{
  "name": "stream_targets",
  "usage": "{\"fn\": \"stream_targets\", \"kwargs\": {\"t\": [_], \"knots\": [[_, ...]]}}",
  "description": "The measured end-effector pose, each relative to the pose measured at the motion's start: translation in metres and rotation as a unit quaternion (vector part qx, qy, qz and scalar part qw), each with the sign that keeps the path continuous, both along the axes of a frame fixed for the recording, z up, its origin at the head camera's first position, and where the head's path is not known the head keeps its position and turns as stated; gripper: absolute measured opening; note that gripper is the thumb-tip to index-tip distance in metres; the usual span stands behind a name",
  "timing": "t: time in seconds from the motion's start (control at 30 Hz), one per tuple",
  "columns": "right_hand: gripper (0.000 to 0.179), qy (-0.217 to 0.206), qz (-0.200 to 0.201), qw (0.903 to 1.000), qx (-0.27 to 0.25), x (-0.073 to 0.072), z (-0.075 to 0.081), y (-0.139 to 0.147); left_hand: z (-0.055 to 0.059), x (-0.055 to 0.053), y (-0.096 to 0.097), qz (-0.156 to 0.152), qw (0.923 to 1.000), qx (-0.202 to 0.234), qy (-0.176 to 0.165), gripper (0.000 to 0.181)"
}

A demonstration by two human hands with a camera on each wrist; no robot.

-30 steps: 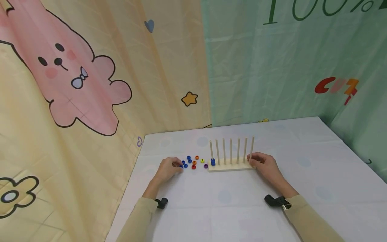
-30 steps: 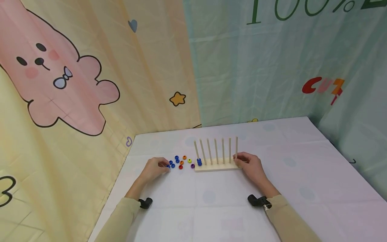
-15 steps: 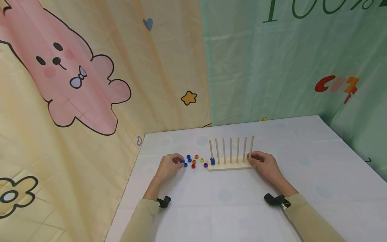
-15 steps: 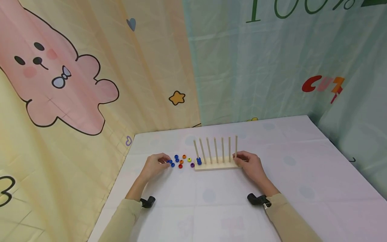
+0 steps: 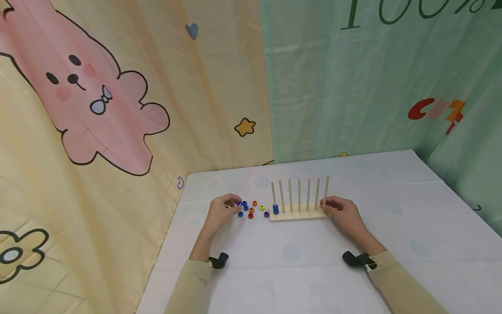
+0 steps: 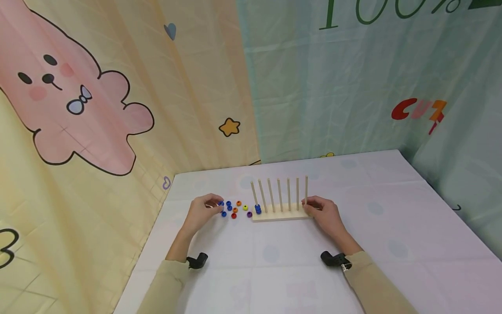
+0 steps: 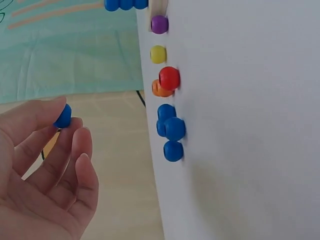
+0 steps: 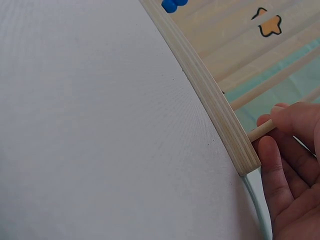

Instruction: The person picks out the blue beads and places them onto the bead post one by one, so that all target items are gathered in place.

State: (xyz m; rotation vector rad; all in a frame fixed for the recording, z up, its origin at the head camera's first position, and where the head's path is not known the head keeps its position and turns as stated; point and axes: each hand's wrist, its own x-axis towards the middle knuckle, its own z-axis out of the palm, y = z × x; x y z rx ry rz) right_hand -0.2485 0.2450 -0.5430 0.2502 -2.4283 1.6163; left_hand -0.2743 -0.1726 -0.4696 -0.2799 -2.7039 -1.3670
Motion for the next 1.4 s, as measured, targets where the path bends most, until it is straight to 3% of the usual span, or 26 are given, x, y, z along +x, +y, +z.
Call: {"fn": "stream_targets", "kwargs": {"t": [0.33,0.53,0.73,1.13,1.4], "knots": [[0.024,0.000,-0.001,1.0000,0.005,0.003,0.004,-0.002,0.012,0.002,0.013,0.017,0.9966,0.077,0.022,0.016],[0.022,-0.001,0.004,0.9999,0.011,0.014,0.025,-0.010,0.021,0.002,0.025,0.023,0.9917,0.124,0.023,0.018],[0.023,0.004,-0.004,0.9999,0.015,0.002,0.003,-0.001,0.026,0.002,0.039,0.010,0.9854,0.166,0.037,0.022],[0.022,-0.007,0.000,1.0000,0.001,0.001,0.001,-0.002,0.034,0.002,0.065,-0.017,0.9784,0.201,0.046,0.026],[0.021,0.002,0.006,1.0000,0.003,0.017,0.029,-0.011,0.041,-0.001,0.080,-0.032,0.9772,0.206,0.042,0.030]]}}
